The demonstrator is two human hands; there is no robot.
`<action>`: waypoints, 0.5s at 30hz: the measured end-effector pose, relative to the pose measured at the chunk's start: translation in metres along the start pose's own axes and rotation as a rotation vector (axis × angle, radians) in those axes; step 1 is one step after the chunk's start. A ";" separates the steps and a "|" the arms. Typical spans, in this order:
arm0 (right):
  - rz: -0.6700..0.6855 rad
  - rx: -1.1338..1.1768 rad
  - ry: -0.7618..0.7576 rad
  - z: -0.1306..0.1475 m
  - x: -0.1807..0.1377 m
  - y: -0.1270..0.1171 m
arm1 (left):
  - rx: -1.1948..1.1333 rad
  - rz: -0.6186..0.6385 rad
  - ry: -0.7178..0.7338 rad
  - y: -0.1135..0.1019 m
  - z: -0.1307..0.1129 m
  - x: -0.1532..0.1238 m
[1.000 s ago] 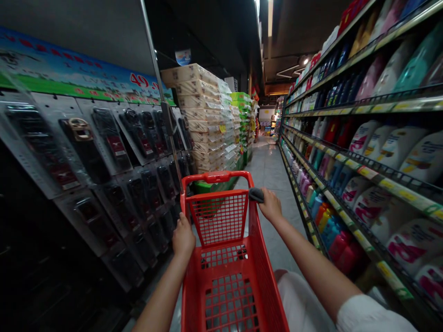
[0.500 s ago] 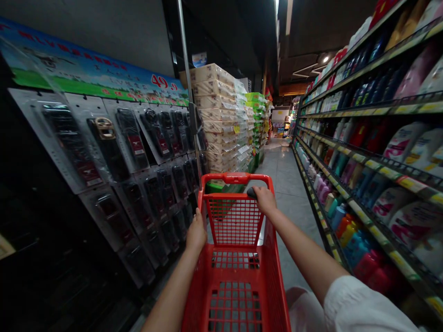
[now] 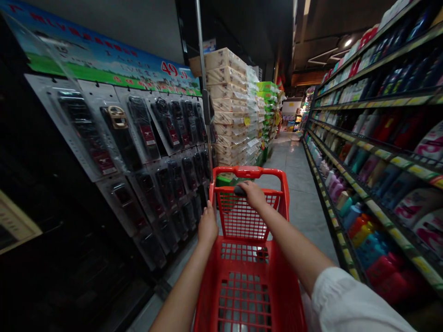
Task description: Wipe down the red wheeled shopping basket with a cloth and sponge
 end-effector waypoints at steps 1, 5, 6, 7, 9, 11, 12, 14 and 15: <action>-0.048 -0.052 0.095 -0.018 -0.010 -0.013 | 0.019 -0.003 -0.017 0.000 0.001 -0.001; -0.123 -0.147 0.316 -0.049 -0.031 -0.038 | 0.031 -0.004 -0.027 0.000 -0.003 -0.009; -0.120 -0.155 0.333 -0.042 -0.030 -0.034 | 0.035 -0.012 -0.025 0.001 -0.005 -0.012; -0.108 -0.154 0.323 -0.030 -0.025 -0.028 | 0.042 -0.021 -0.025 0.001 -0.007 -0.015; -0.062 -0.130 0.236 0.007 -0.011 -0.006 | 0.059 -0.034 -0.036 0.003 -0.010 -0.023; -0.003 -0.086 0.065 0.047 0.001 0.015 | 0.065 -0.038 -0.045 0.003 -0.011 -0.029; 0.011 -0.071 0.013 0.062 0.004 0.022 | 0.061 -0.042 -0.044 0.003 -0.010 -0.032; 0.042 -0.050 -0.066 0.074 0.003 0.026 | 0.042 -0.054 -0.033 0.000 -0.007 -0.036; 0.053 -0.047 -0.081 0.071 -0.002 0.023 | 0.031 -0.060 -0.028 -0.001 -0.004 -0.037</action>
Point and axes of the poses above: each hand's wrist, its own x-axis towards the middle knuckle, its own y-axis out of the palm, z = x × y, the point moved 5 cm from there along x, towards the middle knuckle, and after that the axes turned 11 degrees about x, right-handed, at the moved point
